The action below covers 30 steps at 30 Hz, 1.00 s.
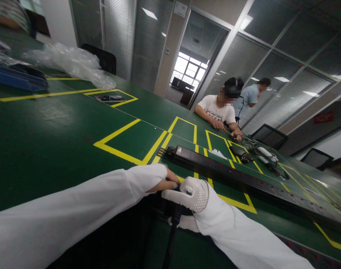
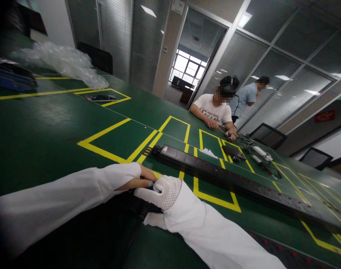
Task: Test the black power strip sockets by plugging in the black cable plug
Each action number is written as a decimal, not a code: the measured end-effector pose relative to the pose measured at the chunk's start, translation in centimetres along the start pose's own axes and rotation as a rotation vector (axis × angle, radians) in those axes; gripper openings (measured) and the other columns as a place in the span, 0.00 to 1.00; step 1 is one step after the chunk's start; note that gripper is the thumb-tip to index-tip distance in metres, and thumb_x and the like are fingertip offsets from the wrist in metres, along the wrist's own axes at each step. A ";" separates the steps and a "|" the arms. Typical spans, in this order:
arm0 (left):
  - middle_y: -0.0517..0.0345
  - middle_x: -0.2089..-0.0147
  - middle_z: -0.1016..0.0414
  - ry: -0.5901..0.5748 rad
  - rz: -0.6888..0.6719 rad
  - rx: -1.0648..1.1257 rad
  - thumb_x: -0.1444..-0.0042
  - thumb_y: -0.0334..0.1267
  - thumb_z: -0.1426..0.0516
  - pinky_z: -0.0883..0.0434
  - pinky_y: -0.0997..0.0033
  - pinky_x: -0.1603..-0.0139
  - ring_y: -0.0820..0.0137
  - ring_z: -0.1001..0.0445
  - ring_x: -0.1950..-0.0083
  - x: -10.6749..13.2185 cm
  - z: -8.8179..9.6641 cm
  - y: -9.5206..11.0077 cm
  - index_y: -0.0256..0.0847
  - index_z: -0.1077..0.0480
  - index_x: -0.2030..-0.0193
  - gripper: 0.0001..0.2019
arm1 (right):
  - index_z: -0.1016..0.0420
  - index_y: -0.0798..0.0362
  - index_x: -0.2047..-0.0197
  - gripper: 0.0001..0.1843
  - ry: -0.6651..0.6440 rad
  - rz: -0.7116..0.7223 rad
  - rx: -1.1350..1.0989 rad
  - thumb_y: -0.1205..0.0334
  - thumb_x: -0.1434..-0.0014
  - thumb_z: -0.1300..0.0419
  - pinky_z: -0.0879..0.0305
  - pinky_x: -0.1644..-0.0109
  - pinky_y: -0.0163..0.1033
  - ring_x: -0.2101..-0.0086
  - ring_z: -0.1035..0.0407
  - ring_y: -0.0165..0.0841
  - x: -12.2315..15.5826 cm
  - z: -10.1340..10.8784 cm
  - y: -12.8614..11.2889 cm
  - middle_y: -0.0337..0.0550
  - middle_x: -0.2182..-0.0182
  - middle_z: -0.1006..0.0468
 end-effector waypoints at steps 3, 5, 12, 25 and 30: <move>0.54 0.60 0.22 -0.009 0.044 0.004 0.44 0.40 0.47 0.33 0.75 0.60 0.64 0.25 0.58 0.1 0.0 0.1 0.35 0.24 0.57 0.15 | 0.21 0.53 0.71 0.19 -0.050 -0.068 -0.212 0.48 0.41 0.44 0.46 0.80 0.30 0.79 0.39 0.25 -0.3 0.0 0.7 0.37 0.82 0.35; 0.54 0.62 0.21 -0.022 0.081 -0.022 0.43 0.41 0.47 0.33 0.76 0.62 0.63 0.25 0.59 0.2 0.3 0.5 0.34 0.24 0.58 0.15 | 0.21 0.53 0.70 0.20 -0.089 -0.047 -0.380 0.47 0.41 0.45 0.41 0.79 0.29 0.77 0.34 0.26 -0.6 0.4 1.0 0.38 0.80 0.29; 0.58 0.59 0.22 -0.063 0.110 -0.024 0.44 0.32 0.48 0.34 0.77 0.58 0.64 0.26 0.57 0.3 0.7 1.2 0.37 0.24 0.55 0.14 | 0.28 0.57 0.47 0.23 -0.050 0.409 -0.668 0.52 0.42 0.41 0.34 0.49 0.35 0.54 0.30 0.33 -0.7 1.9 2.2 0.50 0.56 0.24; 0.63 0.62 0.22 -0.029 0.164 -0.085 0.48 0.28 0.48 0.34 0.80 0.63 0.70 0.26 0.63 0.6 1.1 1.9 0.42 0.23 0.56 0.17 | 0.20 0.50 0.60 0.12 -0.092 0.154 -0.352 0.56 0.39 0.44 0.29 0.56 0.31 0.62 0.25 0.29 -0.9 3.3 -0.3 0.39 0.66 0.19; 0.62 0.63 0.22 -0.067 0.163 0.007 0.47 0.29 0.48 0.35 0.81 0.67 0.70 0.27 0.63 0.6 0.9 1.8 0.39 0.24 0.55 0.15 | 0.25 0.58 0.51 0.18 -0.105 0.506 -0.428 0.56 0.39 0.44 0.33 0.52 0.32 0.57 0.27 0.30 -1.0 2.1 1.4 0.49 0.58 0.22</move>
Point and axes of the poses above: each hand's wrist, its own x-axis away from the middle knuckle, its own z-axis out of the back of the hand, y = z × x, the point moved 2 cm from there along -x, towards the middle knuckle
